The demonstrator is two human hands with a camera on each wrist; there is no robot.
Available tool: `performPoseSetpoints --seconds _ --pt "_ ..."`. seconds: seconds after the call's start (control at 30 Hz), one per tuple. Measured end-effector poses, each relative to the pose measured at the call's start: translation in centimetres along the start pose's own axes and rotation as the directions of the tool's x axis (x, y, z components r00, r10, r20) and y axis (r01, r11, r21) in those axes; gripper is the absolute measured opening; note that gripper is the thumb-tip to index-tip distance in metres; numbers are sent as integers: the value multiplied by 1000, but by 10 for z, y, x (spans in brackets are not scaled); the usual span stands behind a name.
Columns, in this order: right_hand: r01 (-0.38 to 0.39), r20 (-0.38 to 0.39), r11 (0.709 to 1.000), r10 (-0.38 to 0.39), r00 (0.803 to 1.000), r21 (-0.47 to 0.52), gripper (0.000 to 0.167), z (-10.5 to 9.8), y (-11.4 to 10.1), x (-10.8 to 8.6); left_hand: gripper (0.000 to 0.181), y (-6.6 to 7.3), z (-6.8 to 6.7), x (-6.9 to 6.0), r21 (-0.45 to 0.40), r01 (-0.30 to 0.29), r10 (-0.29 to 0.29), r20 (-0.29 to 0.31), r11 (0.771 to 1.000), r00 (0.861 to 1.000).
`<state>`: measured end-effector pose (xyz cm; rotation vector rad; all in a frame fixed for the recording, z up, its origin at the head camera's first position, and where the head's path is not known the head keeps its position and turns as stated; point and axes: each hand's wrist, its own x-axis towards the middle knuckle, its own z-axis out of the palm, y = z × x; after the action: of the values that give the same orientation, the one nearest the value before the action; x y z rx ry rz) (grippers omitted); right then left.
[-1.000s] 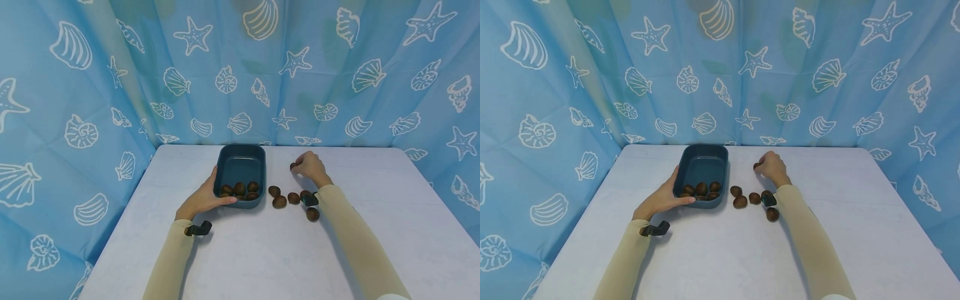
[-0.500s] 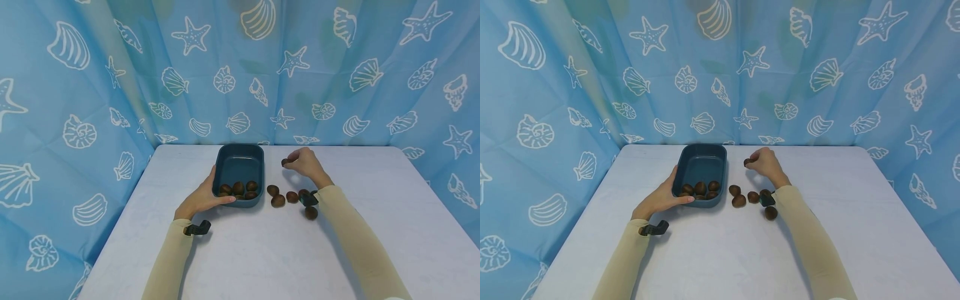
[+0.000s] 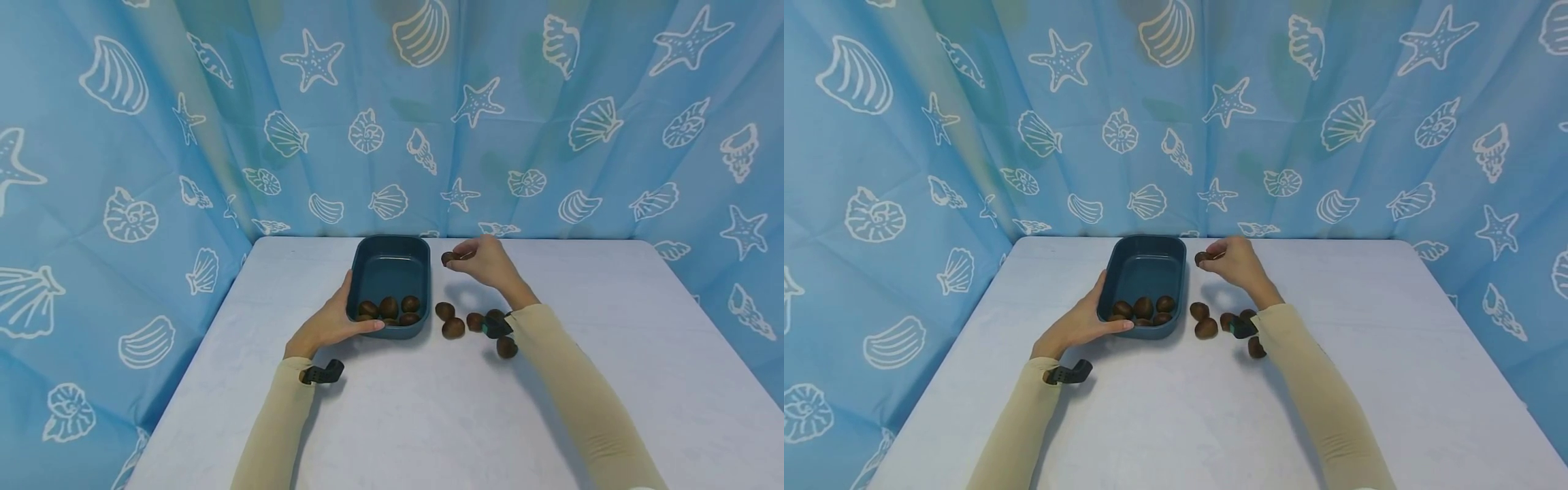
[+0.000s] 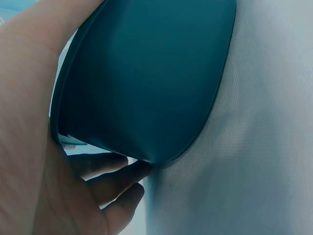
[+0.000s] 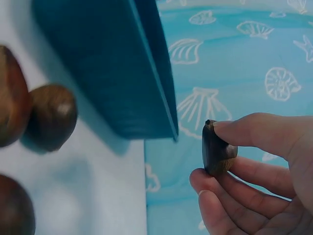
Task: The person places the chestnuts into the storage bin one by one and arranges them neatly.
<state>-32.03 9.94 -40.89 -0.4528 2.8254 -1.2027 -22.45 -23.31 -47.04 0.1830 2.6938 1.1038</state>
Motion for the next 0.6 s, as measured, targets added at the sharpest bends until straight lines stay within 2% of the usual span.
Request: performPoseSetpoints --seconds 0.33,0.6 --pt "15 24 995 -18 1000 98 45 5 -35 -2 139 -4 1 3 -8 6 -6 -2 1000 1000" --pt "58 35 984 -65 997 168 46 16 -56 1 133 1 1 2 -23 10 -10 2 1000 1000"
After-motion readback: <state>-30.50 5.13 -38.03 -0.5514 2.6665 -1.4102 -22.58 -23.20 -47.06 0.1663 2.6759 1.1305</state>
